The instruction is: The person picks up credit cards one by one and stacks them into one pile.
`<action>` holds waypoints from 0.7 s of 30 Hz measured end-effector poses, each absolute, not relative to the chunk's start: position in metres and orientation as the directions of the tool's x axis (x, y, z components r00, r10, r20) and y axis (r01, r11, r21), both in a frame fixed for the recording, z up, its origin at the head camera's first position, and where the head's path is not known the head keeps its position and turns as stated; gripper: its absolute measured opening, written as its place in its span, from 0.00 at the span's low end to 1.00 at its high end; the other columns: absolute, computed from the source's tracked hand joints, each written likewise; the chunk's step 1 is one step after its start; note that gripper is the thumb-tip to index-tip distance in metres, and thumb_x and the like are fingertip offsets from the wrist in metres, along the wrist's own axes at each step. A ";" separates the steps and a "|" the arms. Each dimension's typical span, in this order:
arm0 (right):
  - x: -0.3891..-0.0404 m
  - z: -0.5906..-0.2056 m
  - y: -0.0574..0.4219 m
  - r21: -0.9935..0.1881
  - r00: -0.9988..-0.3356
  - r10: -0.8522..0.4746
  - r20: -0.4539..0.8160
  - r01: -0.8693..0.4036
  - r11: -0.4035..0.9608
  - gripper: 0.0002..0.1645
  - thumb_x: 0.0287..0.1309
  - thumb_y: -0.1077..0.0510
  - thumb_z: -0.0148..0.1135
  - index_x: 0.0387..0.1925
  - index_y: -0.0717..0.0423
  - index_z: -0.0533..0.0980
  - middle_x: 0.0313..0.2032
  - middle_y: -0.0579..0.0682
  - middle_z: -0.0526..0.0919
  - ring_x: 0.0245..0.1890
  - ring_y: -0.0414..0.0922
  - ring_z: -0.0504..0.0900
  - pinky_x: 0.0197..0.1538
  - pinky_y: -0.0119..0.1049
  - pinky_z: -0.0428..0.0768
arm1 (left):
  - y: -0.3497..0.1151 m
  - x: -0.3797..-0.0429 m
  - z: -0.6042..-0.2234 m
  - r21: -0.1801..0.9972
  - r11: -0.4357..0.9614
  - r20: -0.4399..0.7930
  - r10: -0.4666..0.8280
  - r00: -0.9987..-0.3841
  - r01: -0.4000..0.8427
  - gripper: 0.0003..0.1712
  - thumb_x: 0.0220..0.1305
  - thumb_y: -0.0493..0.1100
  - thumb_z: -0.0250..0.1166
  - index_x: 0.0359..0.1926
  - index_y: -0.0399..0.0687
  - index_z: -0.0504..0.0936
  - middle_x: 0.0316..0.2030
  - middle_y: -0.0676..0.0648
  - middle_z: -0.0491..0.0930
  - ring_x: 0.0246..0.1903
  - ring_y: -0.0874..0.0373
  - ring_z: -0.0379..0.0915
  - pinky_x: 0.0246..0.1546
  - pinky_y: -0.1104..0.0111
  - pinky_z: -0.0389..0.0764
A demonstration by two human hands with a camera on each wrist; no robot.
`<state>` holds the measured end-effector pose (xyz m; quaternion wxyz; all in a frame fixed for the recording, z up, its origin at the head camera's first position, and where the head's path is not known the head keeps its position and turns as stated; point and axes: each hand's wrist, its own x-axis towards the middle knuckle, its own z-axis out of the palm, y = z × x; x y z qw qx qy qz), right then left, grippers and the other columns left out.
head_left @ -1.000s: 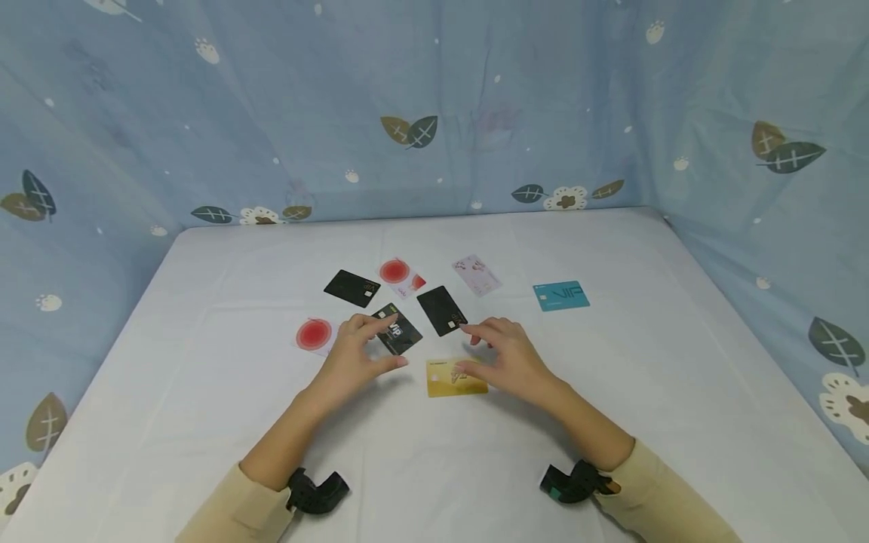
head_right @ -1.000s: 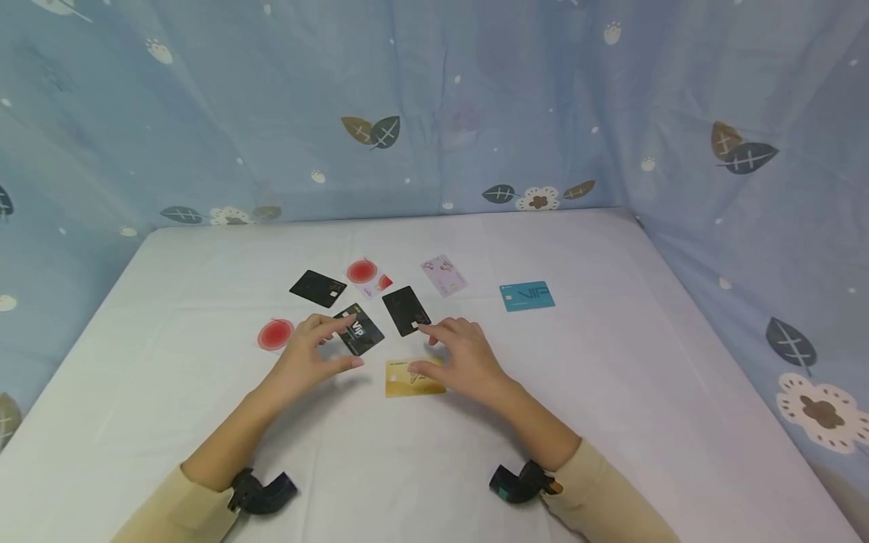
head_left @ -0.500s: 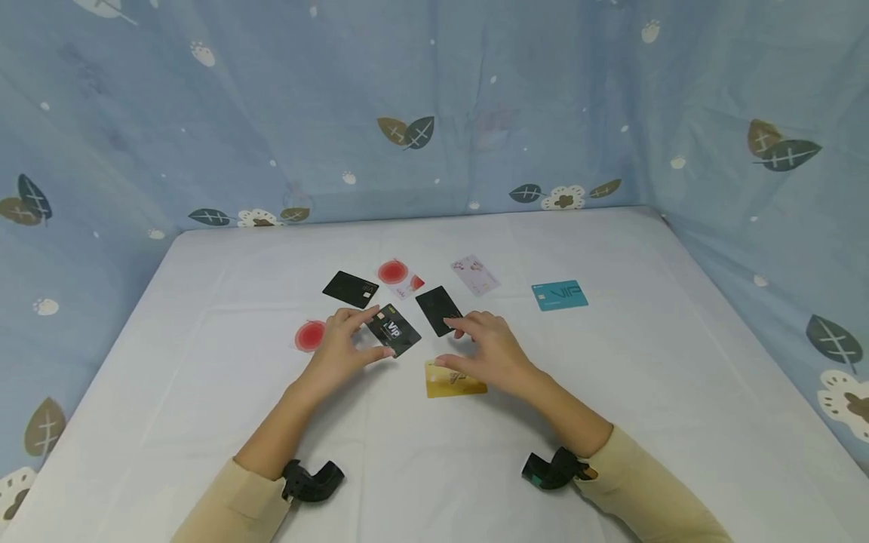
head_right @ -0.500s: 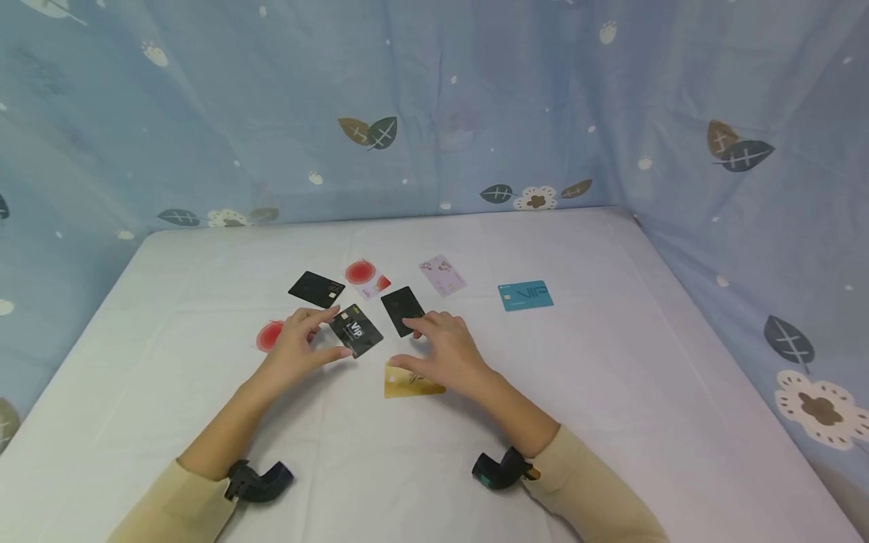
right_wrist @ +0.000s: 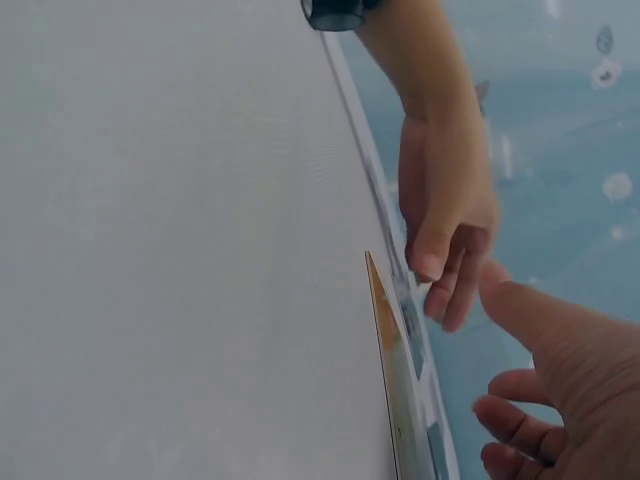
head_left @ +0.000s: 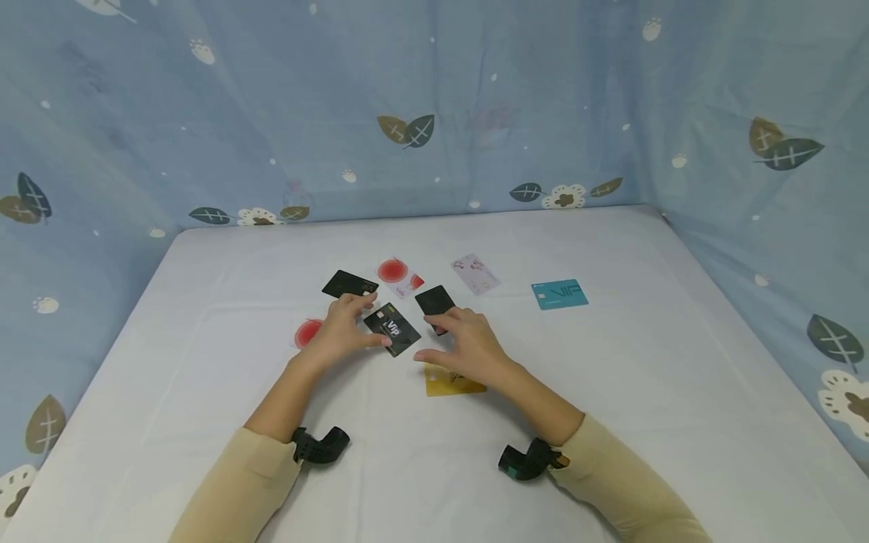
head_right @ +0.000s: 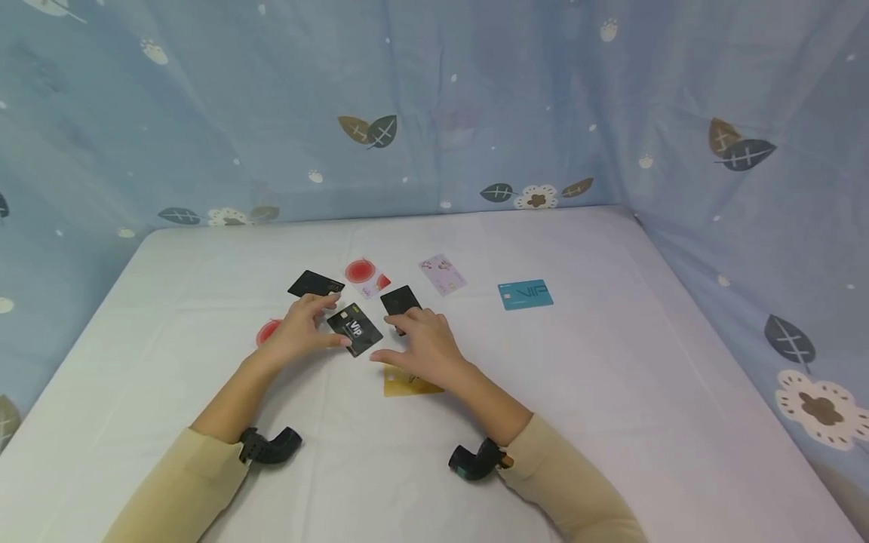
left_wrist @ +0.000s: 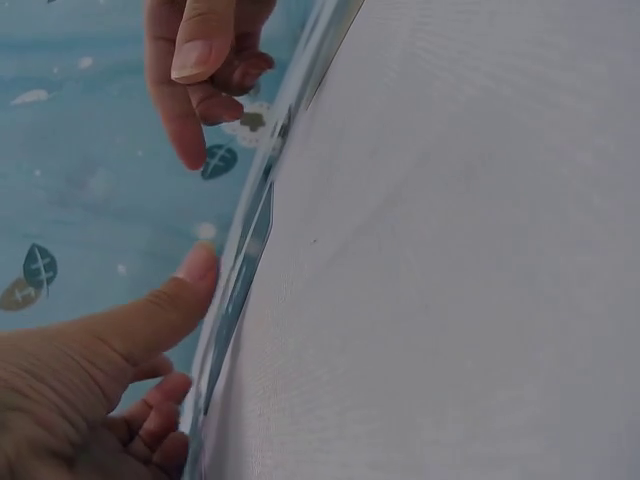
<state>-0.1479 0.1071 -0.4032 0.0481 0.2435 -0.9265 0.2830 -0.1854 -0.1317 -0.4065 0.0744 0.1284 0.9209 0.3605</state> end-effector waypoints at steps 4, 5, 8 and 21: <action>-0.149 -0.404 0.098 -0.464 -0.890 -0.426 0.161 -0.449 0.764 0.39 0.45 0.37 0.70 0.55 0.55 0.77 0.38 0.50 0.78 0.38 0.44 0.74 0.40 0.38 0.68 | -0.131 -0.189 -0.411 0.657 0.732 -0.078 0.304 -0.949 0.180 0.48 0.44 0.49 0.77 0.66 0.41 0.67 0.54 0.35 0.65 0.52 0.42 0.60 0.50 0.51 0.69; -0.150 -0.405 0.096 -0.453 -0.893 -0.426 0.147 -0.443 0.774 0.39 0.45 0.36 0.70 0.55 0.55 0.77 0.38 0.51 0.78 0.37 0.44 0.73 0.40 0.37 0.68 | -0.130 -0.190 -0.412 0.651 0.737 -0.086 0.307 -0.948 0.180 0.48 0.44 0.49 0.76 0.66 0.42 0.68 0.54 0.35 0.65 0.53 0.42 0.59 0.51 0.50 0.69; -0.151 -0.407 0.091 -0.430 -0.903 -0.419 0.096 -0.418 0.800 0.40 0.47 0.36 0.68 0.57 0.55 0.75 0.40 0.52 0.77 0.37 0.43 0.72 0.39 0.37 0.67 | -0.129 -0.190 -0.414 0.647 0.741 -0.092 0.309 -0.947 0.179 0.46 0.44 0.50 0.76 0.65 0.42 0.69 0.55 0.35 0.64 0.54 0.41 0.58 0.52 0.50 0.68; -0.157 -0.411 0.079 -0.330 -0.901 -0.430 0.058 -0.423 0.844 0.38 0.49 0.33 0.64 0.56 0.52 0.77 0.40 0.52 0.75 0.39 0.44 0.70 0.45 0.39 0.68 | -0.131 -0.188 -0.417 0.611 0.758 -0.048 0.325 -0.944 0.229 0.46 0.45 0.54 0.75 0.65 0.45 0.69 0.48 0.38 0.66 0.50 0.45 0.59 0.47 0.53 0.68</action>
